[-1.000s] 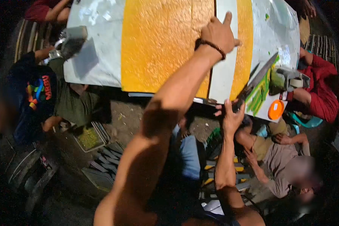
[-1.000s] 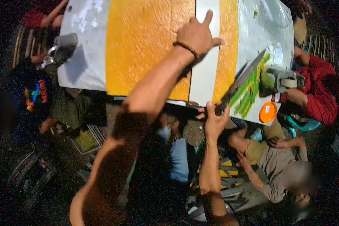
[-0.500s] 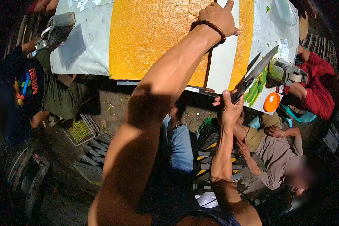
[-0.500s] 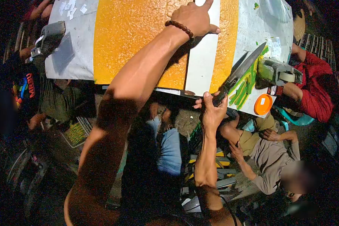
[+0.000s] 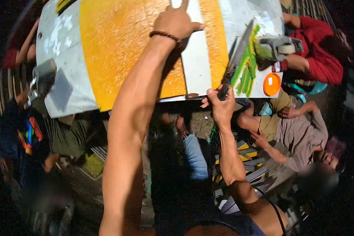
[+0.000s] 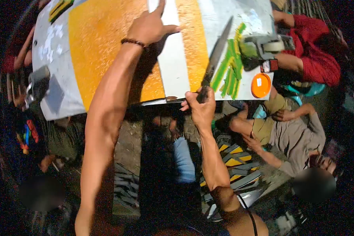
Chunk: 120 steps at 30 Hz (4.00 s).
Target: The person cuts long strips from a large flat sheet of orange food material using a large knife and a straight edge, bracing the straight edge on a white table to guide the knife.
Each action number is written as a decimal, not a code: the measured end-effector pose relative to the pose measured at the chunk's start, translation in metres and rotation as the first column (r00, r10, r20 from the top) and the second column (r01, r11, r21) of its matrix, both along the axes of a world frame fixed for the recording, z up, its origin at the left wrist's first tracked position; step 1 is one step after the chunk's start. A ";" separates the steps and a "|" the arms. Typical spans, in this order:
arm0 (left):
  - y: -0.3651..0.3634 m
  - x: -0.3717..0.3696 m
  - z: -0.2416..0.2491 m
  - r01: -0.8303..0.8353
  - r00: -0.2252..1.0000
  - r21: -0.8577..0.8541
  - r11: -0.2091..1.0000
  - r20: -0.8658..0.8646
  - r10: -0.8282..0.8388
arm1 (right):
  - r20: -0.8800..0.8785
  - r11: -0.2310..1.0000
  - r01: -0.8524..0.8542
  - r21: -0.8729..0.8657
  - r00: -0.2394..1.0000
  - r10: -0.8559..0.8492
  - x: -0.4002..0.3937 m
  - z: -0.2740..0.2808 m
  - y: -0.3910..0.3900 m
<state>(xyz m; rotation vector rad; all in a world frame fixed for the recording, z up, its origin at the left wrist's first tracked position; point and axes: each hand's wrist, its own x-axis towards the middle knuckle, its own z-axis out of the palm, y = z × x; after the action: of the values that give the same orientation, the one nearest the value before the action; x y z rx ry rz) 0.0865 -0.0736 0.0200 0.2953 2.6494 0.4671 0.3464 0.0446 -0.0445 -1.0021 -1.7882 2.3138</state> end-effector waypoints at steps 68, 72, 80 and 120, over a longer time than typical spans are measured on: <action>-0.010 -0.013 -0.023 0.140 0.990 0.111 0.984 -0.052 -0.134 | 0.290 0.985 -0.130 0.113 0.953 0.093 -0.021 0.045 0.010; -0.011 -0.014 -0.029 0.142 0.988 0.115 0.983 -0.070 -0.135 | 0.066 0.745 -0.168 0.646 0.984 0.165 -0.070 0.059 0.013; -0.019 -0.017 -0.031 0.244 0.968 0.188 0.951 -0.105 -0.228 | -0.073 0.630 -0.190 0.753 0.928 0.366 -0.222 0.034 0.008; -0.016 -0.011 -0.026 0.185 0.983 0.234 0.954 -0.061 -0.175 | 0.015 0.591 -0.288 0.754 0.906 0.423 -0.186 0.034 0.010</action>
<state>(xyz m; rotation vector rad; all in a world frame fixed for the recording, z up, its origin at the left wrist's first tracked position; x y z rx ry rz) 0.0757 -0.0894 -0.0060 0.6207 2.5733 0.7272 0.1605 0.0545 -0.0102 -0.3029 -2.6762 1.4046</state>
